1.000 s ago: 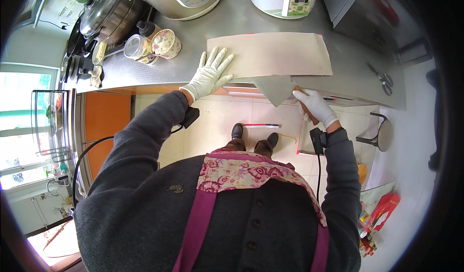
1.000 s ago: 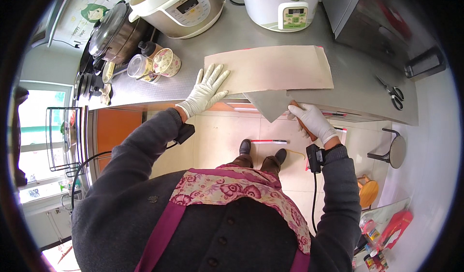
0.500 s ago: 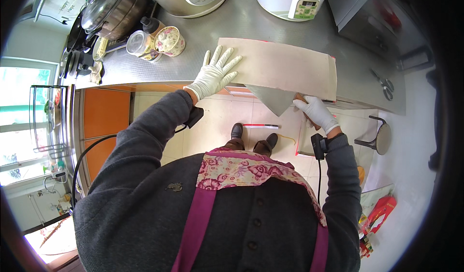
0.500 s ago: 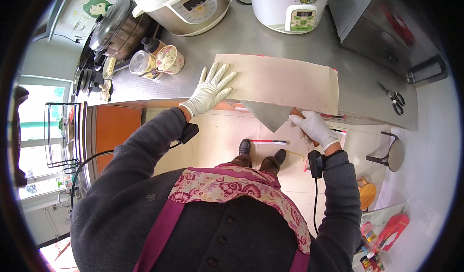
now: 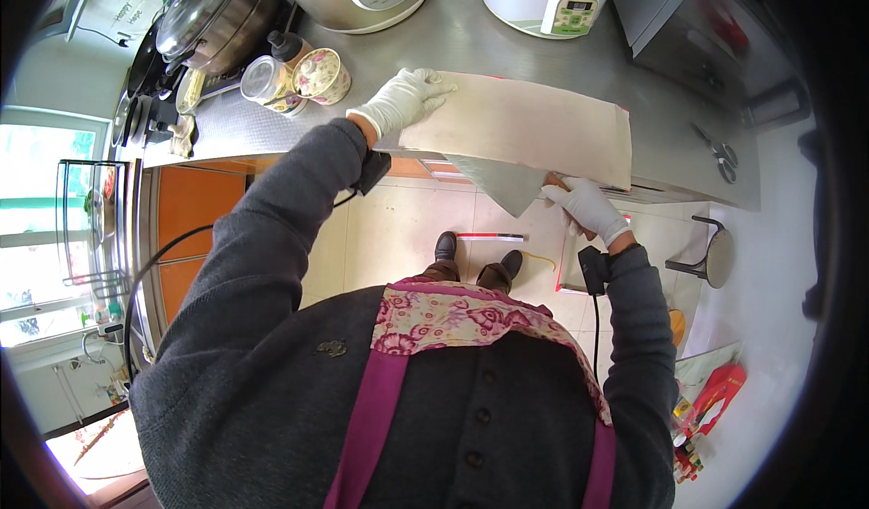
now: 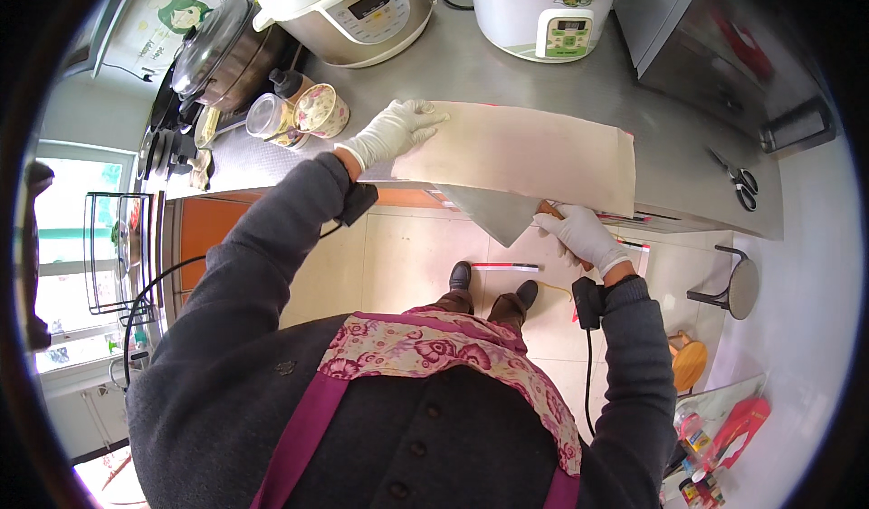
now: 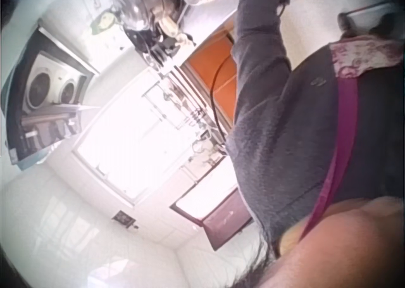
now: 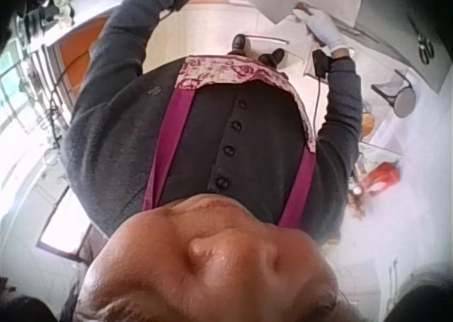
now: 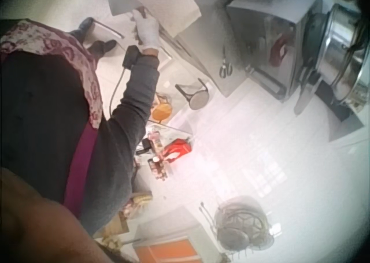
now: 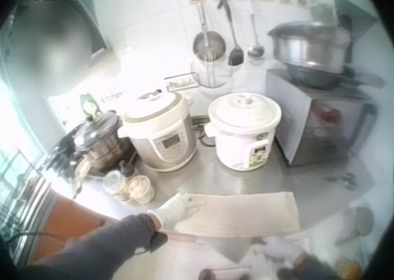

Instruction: The person cuts a sheet of paper with a knife, folds it on a wooden board, and assembles a small rectangular paper box. They then place a red printed card into the box and carry the finished box outside.

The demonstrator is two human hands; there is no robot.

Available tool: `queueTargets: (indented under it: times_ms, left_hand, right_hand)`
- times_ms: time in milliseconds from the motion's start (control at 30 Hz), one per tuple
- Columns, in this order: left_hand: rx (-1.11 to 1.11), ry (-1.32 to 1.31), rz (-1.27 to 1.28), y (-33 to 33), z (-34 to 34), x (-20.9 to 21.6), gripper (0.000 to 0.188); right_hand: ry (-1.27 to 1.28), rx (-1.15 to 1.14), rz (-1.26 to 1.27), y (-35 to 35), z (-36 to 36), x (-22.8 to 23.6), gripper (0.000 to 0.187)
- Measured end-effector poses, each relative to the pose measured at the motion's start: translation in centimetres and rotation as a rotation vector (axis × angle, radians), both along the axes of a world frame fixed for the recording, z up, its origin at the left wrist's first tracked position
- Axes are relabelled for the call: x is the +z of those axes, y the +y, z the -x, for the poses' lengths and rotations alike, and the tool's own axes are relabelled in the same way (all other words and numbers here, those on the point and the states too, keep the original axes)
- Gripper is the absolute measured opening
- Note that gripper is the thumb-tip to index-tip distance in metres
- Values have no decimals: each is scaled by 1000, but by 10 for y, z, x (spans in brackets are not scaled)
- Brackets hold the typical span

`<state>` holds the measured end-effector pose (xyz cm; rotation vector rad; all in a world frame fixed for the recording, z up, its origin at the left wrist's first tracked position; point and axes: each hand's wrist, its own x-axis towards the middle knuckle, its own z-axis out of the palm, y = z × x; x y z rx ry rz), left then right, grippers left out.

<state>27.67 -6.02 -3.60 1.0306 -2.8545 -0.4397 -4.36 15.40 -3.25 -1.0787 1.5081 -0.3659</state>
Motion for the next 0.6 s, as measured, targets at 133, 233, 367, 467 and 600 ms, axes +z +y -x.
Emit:
queueTargets:
  times_ms: [133, 233, 367, 467, 600]
  left_hand:
    - [-112, -22, -32, -19, -3, -5, 46]
    - [-110, -66, -42, -21, -1, -6, 47]
    - [-96, -138, 0, -20, 3, 4, 48]
    - [-80, -136, -33, -19, 6, 8, 47]
    - [-56, -123, -52, -18, 7, 7, 44]
  right_hand:
    - [-88, -102, -12, 2, -19, -15, 37]
    - [-122, -138, -26, 4, -28, -17, 36]
    - [-89, -48, -12, 7, -22, -4, 36]
    - [-43, -57, -76, 7, -26, 2, 37]
    - [-175, -125, -71, 3, -51, -2, 39]
